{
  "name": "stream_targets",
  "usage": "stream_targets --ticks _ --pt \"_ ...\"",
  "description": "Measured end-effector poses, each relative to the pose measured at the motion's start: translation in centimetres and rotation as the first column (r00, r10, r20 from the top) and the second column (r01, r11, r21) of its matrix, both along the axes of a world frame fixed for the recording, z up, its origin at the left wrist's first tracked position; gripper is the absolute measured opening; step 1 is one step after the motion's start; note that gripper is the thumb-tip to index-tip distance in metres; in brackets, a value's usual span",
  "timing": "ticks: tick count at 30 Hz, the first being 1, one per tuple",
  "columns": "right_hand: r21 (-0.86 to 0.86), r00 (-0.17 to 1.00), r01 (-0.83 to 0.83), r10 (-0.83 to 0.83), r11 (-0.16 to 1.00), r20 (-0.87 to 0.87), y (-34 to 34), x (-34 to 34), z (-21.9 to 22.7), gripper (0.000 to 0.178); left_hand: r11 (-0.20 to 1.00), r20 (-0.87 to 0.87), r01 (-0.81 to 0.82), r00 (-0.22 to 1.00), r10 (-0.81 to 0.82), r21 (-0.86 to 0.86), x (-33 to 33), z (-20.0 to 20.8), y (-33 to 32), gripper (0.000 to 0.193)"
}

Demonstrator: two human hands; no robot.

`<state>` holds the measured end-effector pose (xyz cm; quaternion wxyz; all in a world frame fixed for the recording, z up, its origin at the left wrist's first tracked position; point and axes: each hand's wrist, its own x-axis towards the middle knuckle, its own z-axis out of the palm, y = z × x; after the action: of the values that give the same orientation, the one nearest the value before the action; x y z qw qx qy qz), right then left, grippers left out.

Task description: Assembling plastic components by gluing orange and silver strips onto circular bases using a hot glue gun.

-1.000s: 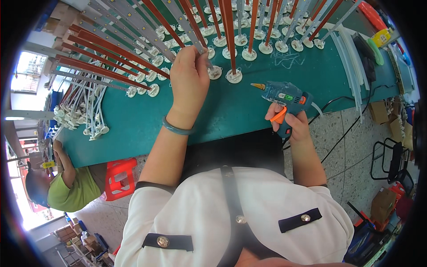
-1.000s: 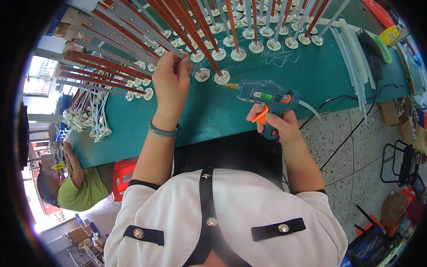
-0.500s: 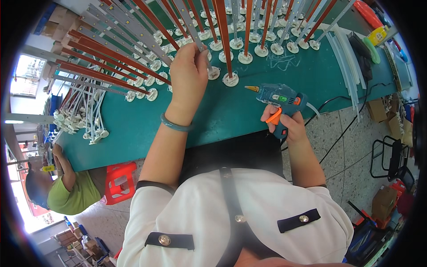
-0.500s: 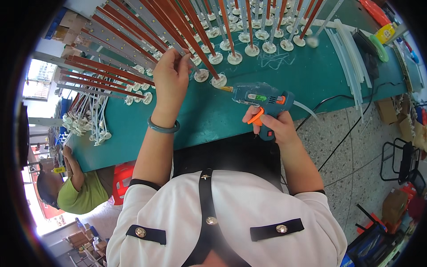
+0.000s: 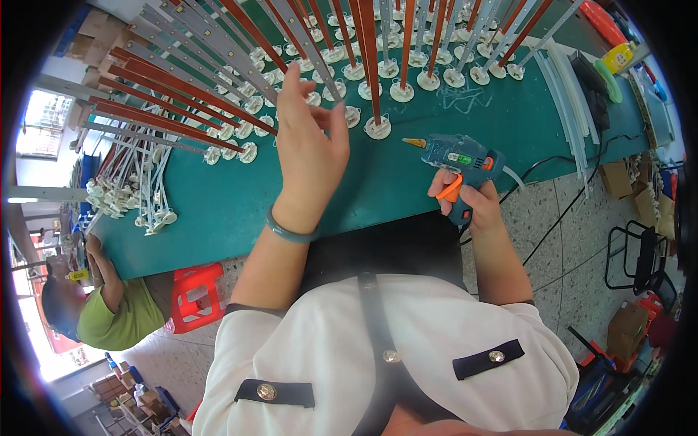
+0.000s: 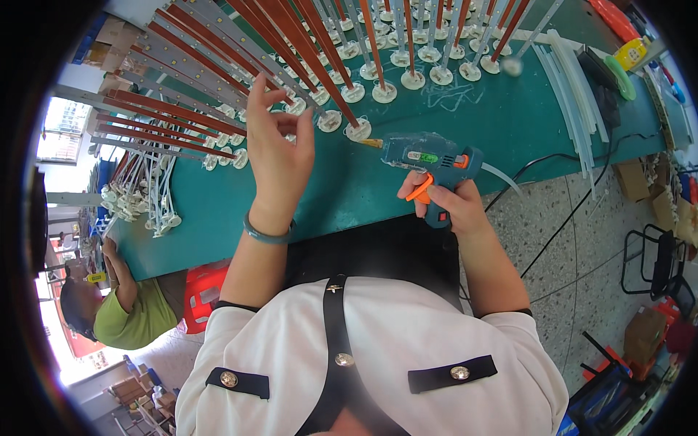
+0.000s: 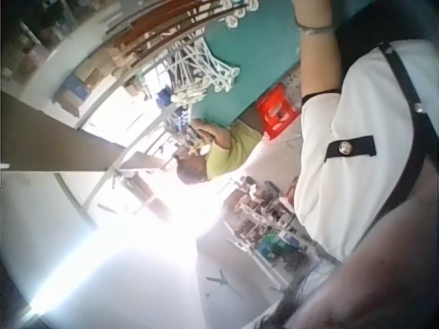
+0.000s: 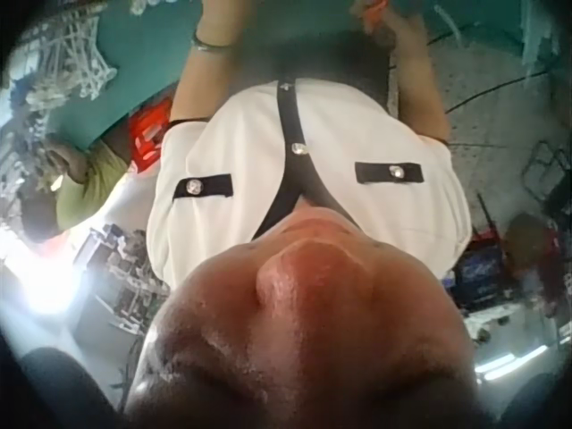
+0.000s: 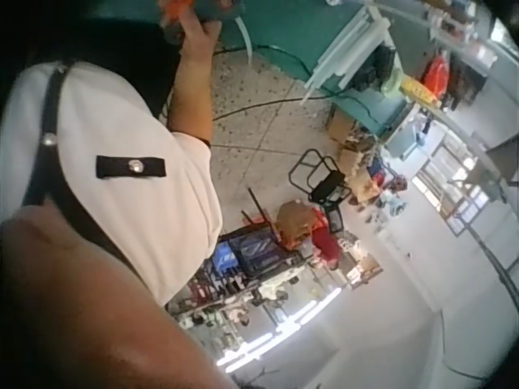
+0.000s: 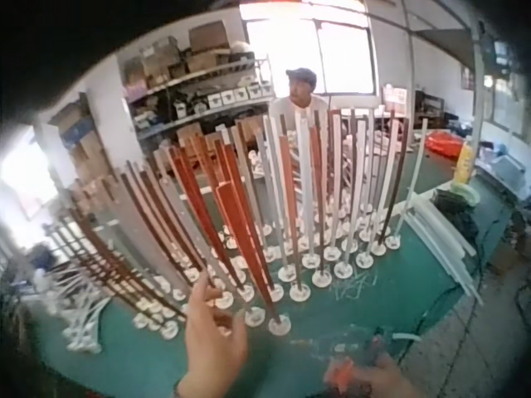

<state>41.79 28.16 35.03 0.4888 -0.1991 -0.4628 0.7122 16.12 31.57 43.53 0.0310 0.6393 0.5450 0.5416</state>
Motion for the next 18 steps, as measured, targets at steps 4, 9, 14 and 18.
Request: stream_targets --ticks 4,9,14,18 --pt "0.023 0.998 -0.017 0.018 1.000 -0.054 0.1 0.0 0.0 0.034 0.997 -0.193 0.024 0.980 -0.037 -0.068 0.2 -0.8 -2.7 0.034" --pt "0.019 0.998 -0.021 0.022 1.000 -0.063 0.3 -0.2 -0.2 0.033 0.939 -0.455 0.168 0.840 -0.296 -0.300 0.8 -4.9 -4.3 0.035" --pt "0.019 0.999 -0.011 0.012 1.000 -0.051 0.2 -0.1 -0.1 0.032 0.938 -0.537 0.100 0.797 -0.276 -0.332 1.5 -4.5 -3.1 0.039" --pt "0.010 1.000 0.003 -0.003 1.000 -0.031 0.1 -0.2 0.1 0.033 0.945 -0.571 0.090 0.777 -0.263 -0.314 1.5 -4.7 -1.9 0.042"
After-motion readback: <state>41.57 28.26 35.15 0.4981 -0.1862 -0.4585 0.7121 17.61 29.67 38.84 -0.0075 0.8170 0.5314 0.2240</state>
